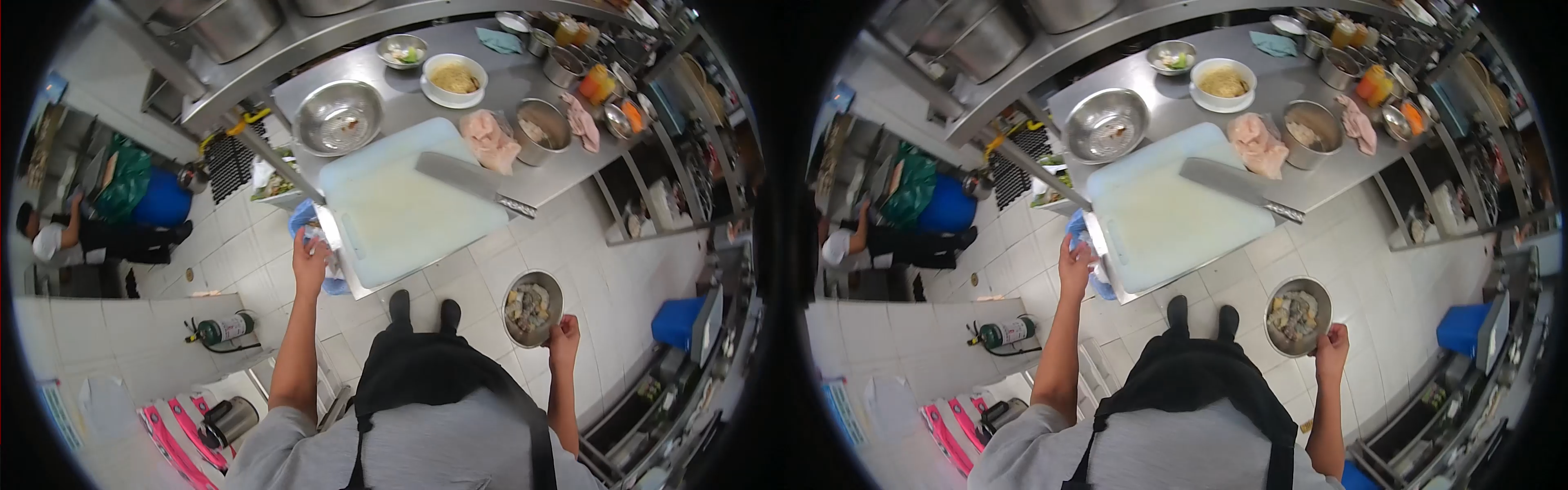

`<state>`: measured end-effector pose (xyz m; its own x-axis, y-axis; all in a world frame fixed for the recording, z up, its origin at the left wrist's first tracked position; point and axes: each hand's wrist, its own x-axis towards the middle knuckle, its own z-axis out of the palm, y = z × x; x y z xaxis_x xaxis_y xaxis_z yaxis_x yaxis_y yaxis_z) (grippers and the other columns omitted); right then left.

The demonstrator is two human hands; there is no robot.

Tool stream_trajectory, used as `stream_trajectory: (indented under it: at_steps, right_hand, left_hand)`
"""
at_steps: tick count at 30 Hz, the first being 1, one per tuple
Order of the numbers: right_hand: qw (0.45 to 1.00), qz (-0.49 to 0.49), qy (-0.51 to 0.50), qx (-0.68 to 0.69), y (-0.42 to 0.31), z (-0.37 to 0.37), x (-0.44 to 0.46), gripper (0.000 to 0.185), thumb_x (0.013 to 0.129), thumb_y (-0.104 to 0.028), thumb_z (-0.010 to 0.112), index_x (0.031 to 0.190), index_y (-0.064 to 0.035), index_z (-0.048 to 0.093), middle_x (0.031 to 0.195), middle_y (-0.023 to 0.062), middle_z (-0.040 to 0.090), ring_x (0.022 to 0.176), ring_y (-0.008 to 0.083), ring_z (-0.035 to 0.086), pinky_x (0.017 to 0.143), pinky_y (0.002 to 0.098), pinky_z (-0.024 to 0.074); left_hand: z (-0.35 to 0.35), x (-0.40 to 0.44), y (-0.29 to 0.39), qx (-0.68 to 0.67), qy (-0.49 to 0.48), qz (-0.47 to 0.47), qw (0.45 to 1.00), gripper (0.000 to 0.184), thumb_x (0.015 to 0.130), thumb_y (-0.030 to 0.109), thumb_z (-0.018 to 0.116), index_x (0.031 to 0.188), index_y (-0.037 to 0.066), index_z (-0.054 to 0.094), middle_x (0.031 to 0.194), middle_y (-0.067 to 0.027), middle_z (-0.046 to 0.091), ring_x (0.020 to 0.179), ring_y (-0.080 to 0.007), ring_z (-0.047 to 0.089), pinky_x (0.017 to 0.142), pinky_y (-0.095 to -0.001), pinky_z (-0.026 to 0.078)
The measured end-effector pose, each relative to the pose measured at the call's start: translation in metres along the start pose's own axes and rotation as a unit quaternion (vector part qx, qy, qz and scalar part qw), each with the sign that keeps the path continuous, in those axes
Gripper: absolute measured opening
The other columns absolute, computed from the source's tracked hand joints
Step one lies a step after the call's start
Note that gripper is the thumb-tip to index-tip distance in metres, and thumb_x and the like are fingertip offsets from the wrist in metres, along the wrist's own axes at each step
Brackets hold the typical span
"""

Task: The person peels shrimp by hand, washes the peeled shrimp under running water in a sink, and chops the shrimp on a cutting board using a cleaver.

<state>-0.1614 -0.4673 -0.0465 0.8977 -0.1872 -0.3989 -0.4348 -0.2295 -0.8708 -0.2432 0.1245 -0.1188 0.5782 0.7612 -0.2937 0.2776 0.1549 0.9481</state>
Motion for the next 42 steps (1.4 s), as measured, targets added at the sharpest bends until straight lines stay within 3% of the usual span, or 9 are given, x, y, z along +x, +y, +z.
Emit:
stream_trajectory:
  at_steps: [2, 6, 11, 17, 25, 28, 33, 42]
  right_hand:
    - [1.000, 0.019, -0.019, 0.015, 0.004, -0.004, 0.010, 0.017, 0.090, 0.003, 0.056, 0.106, -0.0020, 0.054, 0.082, 0.0056, 0.064, 0.058, 0.0125, 0.061, 0.047, 0.0292, 0.0520]
    - [0.994, -0.016, -0.108, 0.002, 0.015, -0.005, 0.037, 0.018, 0.089, 0.003, 0.057, 0.105, -0.0037, 0.054, 0.086, 0.0070, 0.063, 0.059, 0.0118, 0.058, 0.046, 0.0290, 0.0505]
    - [0.981, -0.050, -0.182, -0.035, -0.007, 0.017, 0.053, 0.020, 0.088, 0.002, 0.058, 0.107, -0.0032, 0.056, 0.089, 0.0070, 0.063, 0.063, 0.0123, 0.060, 0.047, 0.0283, 0.0512]
    - [0.954, -0.087, -0.288, -0.010, -0.039, 0.067, 0.033, 0.022, 0.087, 0.003, 0.059, 0.108, -0.0023, 0.057, 0.090, 0.0071, 0.063, 0.065, 0.0130, 0.063, 0.047, 0.0287, 0.0526]
    - [0.904, -0.117, -0.411, -0.023, -0.117, 0.246, -0.080, 0.024, 0.088, 0.005, 0.058, 0.109, -0.0049, 0.057, 0.087, 0.0031, 0.066, 0.062, 0.0107, 0.062, 0.050, 0.0277, 0.0558]
    - [0.893, -0.094, -0.438, -0.032, -0.103, 0.328, -0.108, 0.025, 0.087, 0.005, 0.060, 0.111, -0.0018, 0.059, 0.091, 0.0042, 0.067, 0.066, 0.0103, 0.061, 0.052, 0.0268, 0.0524]
    - [0.863, -0.042, -0.503, -0.018, -0.115, 0.442, -0.179, 0.024, 0.089, 0.004, 0.060, 0.112, -0.0028, 0.059, 0.083, 0.0016, 0.066, 0.062, 0.0102, 0.061, 0.051, 0.0275, 0.0526]
    - [0.822, -0.017, -0.567, -0.047, -0.121, 0.610, -0.226, 0.025, 0.088, 0.004, 0.061, 0.113, -0.0015, 0.060, 0.081, 0.0061, 0.069, 0.056, 0.0138, 0.064, 0.048, 0.0290, 0.0542]
  left_hand:
    - [-0.011, 0.006, 0.001, 0.063, 0.044, 0.051, 0.996, 0.081, 0.099, 0.010, 0.070, 0.168, 0.014, 0.029, 0.148, -0.0184, 0.056, 0.093, -0.0148, 0.070, 0.067, -0.0275, 0.055]
    - [-0.025, -0.044, 0.008, 0.035, 0.064, 0.033, 0.997, 0.078, 0.098, 0.010, 0.070, 0.166, 0.013, 0.033, 0.142, -0.0173, 0.059, 0.090, -0.0163, 0.071, 0.067, -0.0311, 0.056]
    - [-0.052, -0.119, -0.005, 0.034, 0.115, -0.046, 0.992, 0.067, 0.100, 0.015, 0.072, 0.160, 0.012, 0.040, 0.124, -0.0074, 0.064, 0.094, -0.0181, 0.073, 0.073, -0.0318, 0.055]
    - [-0.066, -0.142, 0.007, -0.002, 0.110, -0.057, 0.992, 0.059, 0.100, 0.017, 0.071, 0.154, 0.010, 0.048, 0.122, -0.0051, 0.064, 0.095, -0.0180, 0.074, 0.075, -0.0316, 0.055]
    - [-0.137, -0.129, -0.039, 0.006, 0.055, 0.031, 0.998, 0.060, 0.097, 0.018, 0.075, 0.152, 0.012, 0.052, 0.138, -0.0112, 0.061, 0.098, -0.0185, 0.073, 0.077, -0.0333, 0.057]
    - [-0.179, -0.153, -0.043, -0.017, 0.050, -0.045, 0.998, 0.059, 0.097, 0.017, 0.076, 0.152, 0.011, 0.053, 0.140, -0.0129, 0.061, 0.099, -0.0186, 0.073, 0.077, -0.0328, 0.057]
    - [-0.275, -0.175, -0.088, -0.078, 0.130, -0.084, 0.985, 0.056, 0.097, 0.017, 0.076, 0.148, 0.006, 0.056, 0.140, -0.0154, 0.063, 0.092, -0.0163, 0.071, 0.075, -0.0306, 0.056]
    - [-0.416, -0.127, -0.064, -0.138, 0.268, -0.121, 0.946, 0.049, 0.101, 0.015, 0.069, 0.148, 0.008, 0.056, 0.146, -0.0095, 0.057, 0.101, -0.0156, 0.071, 0.081, -0.0310, 0.053]
